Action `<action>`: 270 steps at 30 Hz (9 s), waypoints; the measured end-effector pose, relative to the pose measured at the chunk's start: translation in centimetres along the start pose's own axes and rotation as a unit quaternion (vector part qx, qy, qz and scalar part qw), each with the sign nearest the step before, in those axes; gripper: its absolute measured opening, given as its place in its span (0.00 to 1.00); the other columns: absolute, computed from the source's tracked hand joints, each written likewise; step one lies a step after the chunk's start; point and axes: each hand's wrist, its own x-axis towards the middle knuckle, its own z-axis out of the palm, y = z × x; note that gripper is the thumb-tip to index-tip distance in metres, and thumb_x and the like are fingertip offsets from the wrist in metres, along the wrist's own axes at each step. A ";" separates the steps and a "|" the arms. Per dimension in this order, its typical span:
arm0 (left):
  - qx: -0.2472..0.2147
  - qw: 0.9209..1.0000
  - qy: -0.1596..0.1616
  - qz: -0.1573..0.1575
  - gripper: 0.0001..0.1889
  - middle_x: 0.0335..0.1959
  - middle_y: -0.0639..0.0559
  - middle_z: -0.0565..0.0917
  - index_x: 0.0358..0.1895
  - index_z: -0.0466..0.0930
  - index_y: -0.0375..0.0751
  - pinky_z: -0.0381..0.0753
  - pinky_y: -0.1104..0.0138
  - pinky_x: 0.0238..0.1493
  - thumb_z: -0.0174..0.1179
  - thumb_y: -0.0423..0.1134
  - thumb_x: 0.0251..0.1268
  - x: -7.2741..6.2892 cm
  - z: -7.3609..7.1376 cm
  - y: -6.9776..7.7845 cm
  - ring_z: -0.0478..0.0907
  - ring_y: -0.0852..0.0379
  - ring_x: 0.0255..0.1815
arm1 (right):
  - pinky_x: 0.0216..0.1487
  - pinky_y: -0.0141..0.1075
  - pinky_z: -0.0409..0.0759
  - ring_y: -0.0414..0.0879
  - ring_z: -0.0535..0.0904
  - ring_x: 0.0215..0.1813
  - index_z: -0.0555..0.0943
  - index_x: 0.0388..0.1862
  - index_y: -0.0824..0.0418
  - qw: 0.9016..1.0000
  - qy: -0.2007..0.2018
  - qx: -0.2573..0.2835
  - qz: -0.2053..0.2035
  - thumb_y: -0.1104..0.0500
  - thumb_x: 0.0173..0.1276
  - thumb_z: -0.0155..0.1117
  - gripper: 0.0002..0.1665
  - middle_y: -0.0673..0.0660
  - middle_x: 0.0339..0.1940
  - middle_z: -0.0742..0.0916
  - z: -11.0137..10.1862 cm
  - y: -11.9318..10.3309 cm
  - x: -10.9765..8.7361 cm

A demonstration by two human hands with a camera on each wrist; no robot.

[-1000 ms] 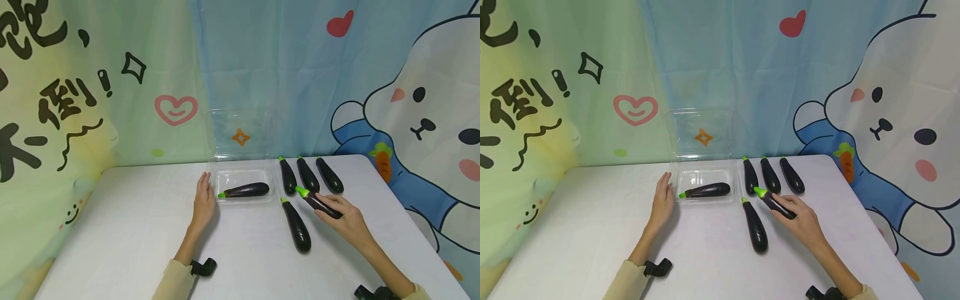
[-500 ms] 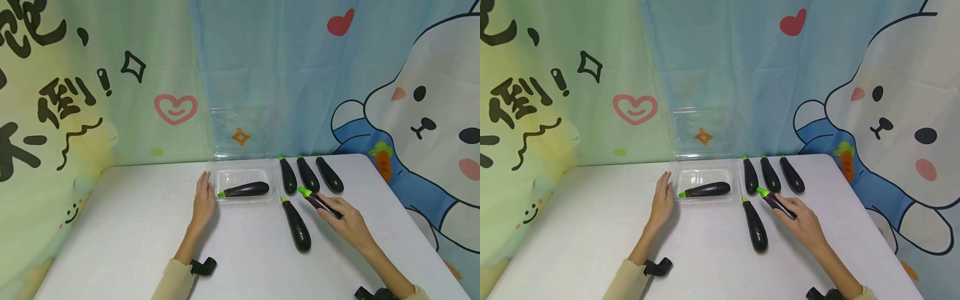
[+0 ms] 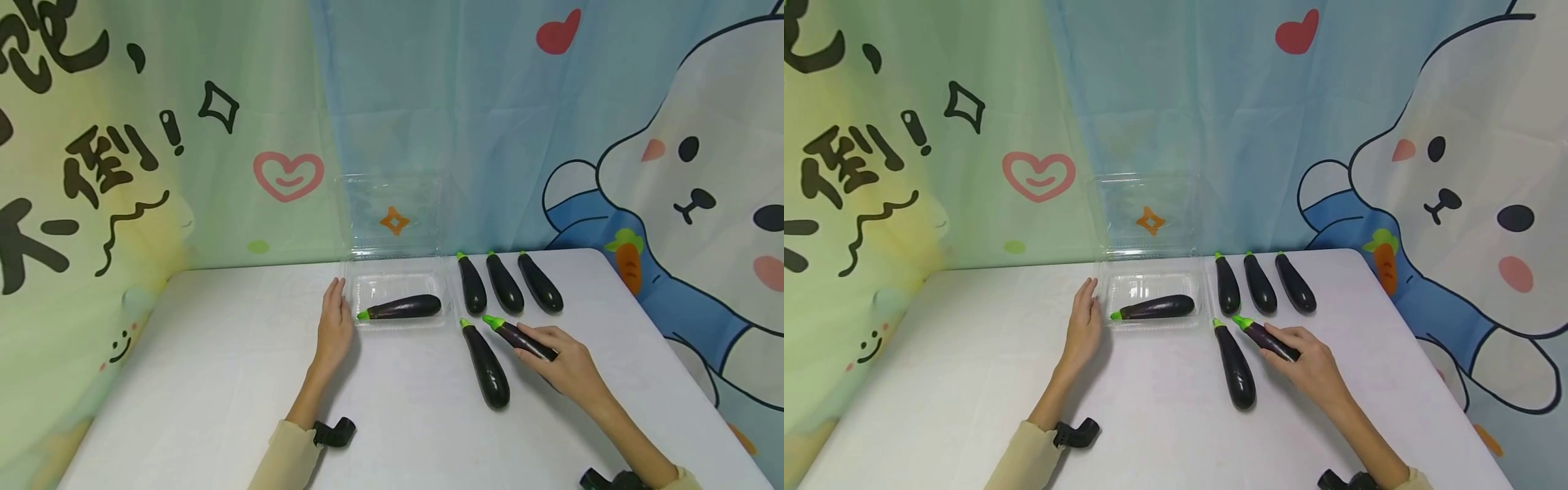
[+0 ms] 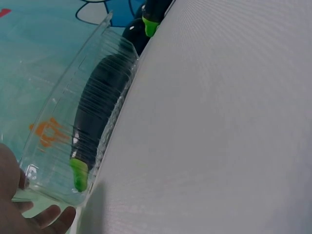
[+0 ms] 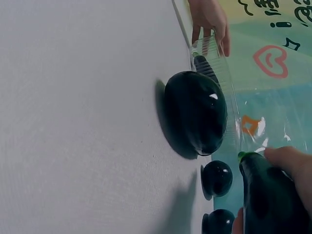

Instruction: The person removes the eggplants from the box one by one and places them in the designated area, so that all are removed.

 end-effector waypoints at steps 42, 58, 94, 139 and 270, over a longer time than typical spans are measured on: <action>-0.002 1.000 -0.004 -0.003 0.24 0.77 0.43 0.56 0.75 0.57 0.39 0.56 0.48 0.77 0.35 0.36 0.78 0.0 0.0 -0.1 0.54 0.44 0.78 | 0.40 0.45 0.76 0.58 0.78 0.46 0.72 0.69 0.58 0.994 -0.055 0.002 0.090 0.49 0.71 0.60 0.30 0.69 0.48 0.82 -0.2 0.6 -0.2; 0.004 1.000 -0.002 0.000 0.24 0.77 0.42 0.56 0.74 0.58 0.39 0.57 0.48 0.76 0.35 0.36 0.78 0.1 0.0 -0.1 0.54 0.44 0.78 | 0.41 0.40 0.73 0.55 0.78 0.46 0.72 0.68 0.62 0.993 -0.046 0.017 0.104 0.51 0.73 0.57 0.28 0.67 0.47 0.84 0.4 0.8 -0.8; 0.001 1.000 0.005 0.011 0.24 0.77 0.40 0.56 0.74 0.58 0.37 0.57 0.46 0.76 0.36 0.34 0.77 0.1 0.1 -0.1 0.54 0.41 0.78 | 0.54 0.62 0.73 0.70 0.74 0.57 0.65 0.72 0.66 0.985 -0.083 0.018 0.152 0.48 0.74 0.54 0.34 0.77 0.56 0.77 1.8 1.3 -0.7; 0.007 1.000 -0.005 -0.001 0.25 0.77 0.43 0.55 0.75 0.56 0.39 0.55 0.49 0.77 0.35 0.36 0.78 0.2 -0.1 0.2 0.53 0.44 0.78 | 0.51 0.64 0.74 0.73 0.70 0.58 0.64 0.69 0.74 0.988 -0.102 -0.027 0.115 0.51 0.71 0.58 0.37 0.80 0.57 0.73 1.9 0.4 -0.3; 0.010 1.000 -0.003 0.001 0.23 0.77 0.44 0.57 0.71 0.65 0.39 0.62 0.47 0.74 0.39 0.35 0.77 0.1 -0.1 0.0 0.57 0.44 0.77 | 0.70 0.54 0.69 0.58 0.70 0.71 0.76 0.65 0.58 0.947 -0.287 0.112 -0.087 0.54 0.70 0.61 0.25 0.59 0.66 0.79 10.8 -10.0 13.4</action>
